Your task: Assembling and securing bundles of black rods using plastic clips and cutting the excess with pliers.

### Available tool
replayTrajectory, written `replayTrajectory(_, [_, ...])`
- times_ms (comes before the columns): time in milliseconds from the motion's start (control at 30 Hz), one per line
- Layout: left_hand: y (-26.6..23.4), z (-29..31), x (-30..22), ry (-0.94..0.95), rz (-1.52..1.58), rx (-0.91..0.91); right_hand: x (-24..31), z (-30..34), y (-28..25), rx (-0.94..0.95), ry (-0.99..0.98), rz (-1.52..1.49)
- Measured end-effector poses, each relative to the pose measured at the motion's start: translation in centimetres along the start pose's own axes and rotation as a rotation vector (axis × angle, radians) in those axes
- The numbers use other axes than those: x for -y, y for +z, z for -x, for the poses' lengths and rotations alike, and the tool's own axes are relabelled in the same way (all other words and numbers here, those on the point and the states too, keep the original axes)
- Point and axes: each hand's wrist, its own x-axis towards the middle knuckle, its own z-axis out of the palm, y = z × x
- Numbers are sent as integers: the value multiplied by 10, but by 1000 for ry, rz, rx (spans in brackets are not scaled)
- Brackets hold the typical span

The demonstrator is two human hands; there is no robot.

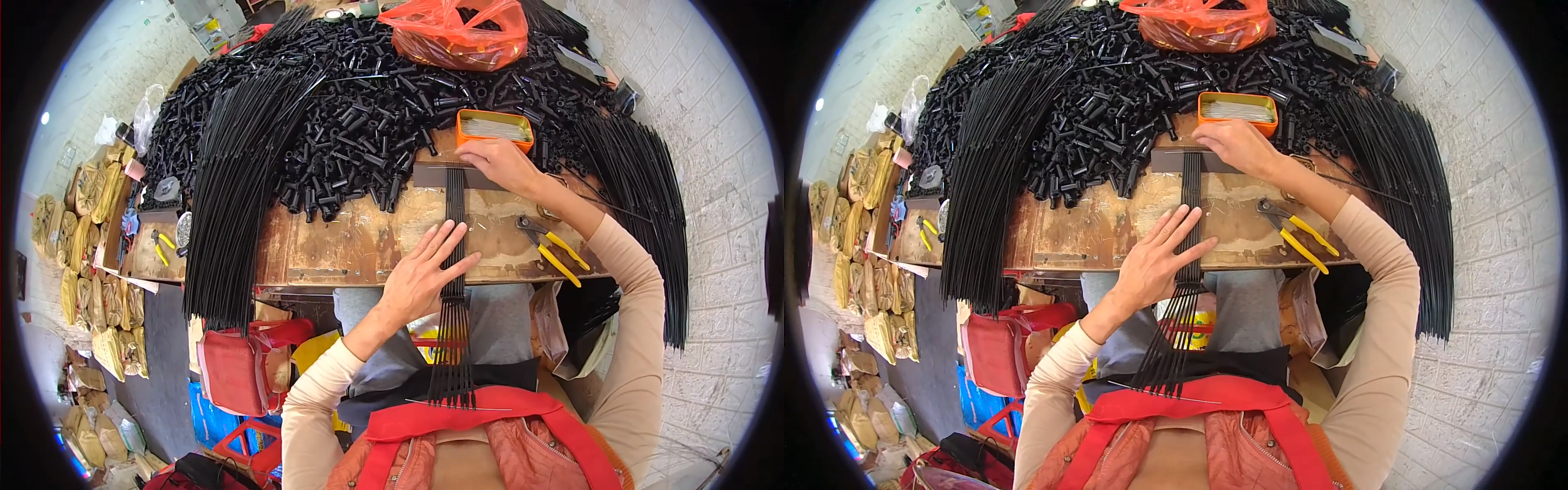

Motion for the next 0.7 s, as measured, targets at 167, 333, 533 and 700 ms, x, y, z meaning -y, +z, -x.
replayTrajectory(167, [-1, 4, 0, -7, 25, -17, 6, 11, -24, 133, 58, 368])
replayTrajectory(333, [2, 1, 0, 35, -63, 15, 8, 10, -19, 130, 36, 328])
replayTrajectory(533, [-53, 24, 27, -86, 164, 145, 116, 42, -71, 367, 106, -119])
replayTrajectory(700, [4, -54, 67, 129, 140, -141, 173, 120, 12, 416, 221, -688])
